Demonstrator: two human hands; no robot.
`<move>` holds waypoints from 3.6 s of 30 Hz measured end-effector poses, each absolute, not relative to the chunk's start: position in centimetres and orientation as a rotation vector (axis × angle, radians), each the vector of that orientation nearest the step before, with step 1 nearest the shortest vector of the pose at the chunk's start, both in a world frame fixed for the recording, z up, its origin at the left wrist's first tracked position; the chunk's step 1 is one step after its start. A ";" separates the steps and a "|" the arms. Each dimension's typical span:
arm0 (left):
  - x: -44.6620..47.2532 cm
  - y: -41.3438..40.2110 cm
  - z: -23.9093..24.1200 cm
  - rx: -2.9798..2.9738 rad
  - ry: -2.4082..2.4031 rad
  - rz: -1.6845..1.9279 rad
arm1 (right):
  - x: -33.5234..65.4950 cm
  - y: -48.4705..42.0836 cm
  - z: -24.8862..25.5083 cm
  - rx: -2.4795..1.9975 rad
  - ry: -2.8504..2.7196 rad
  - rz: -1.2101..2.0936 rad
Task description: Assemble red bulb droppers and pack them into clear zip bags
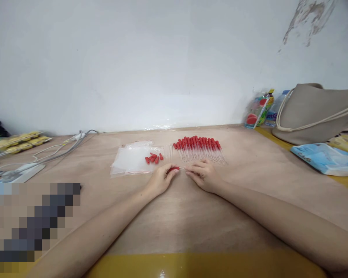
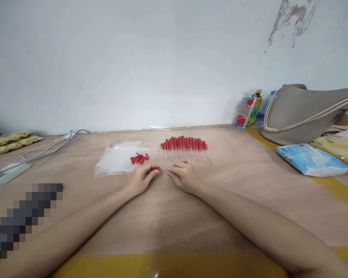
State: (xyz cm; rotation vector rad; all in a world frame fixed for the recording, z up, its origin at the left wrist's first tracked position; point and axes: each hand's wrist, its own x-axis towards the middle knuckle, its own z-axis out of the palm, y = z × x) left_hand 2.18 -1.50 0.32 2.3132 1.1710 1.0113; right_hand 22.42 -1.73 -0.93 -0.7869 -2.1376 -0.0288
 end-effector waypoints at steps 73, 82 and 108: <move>-2.2 1.5 0.6 2.494 1.961 1.127 | 16.6 6.6 2.2 -1.853 -1.891 -0.045; -1.9 1.7 0.7 2.846 1.906 0.865 | 13.5 5.5 2.0 -1.793 -2.088 -0.061; -1.2 3.1 0.3 3.015 1.563 0.952 | 22.4 -2.7 -0.2 -0.954 -2.276 0.027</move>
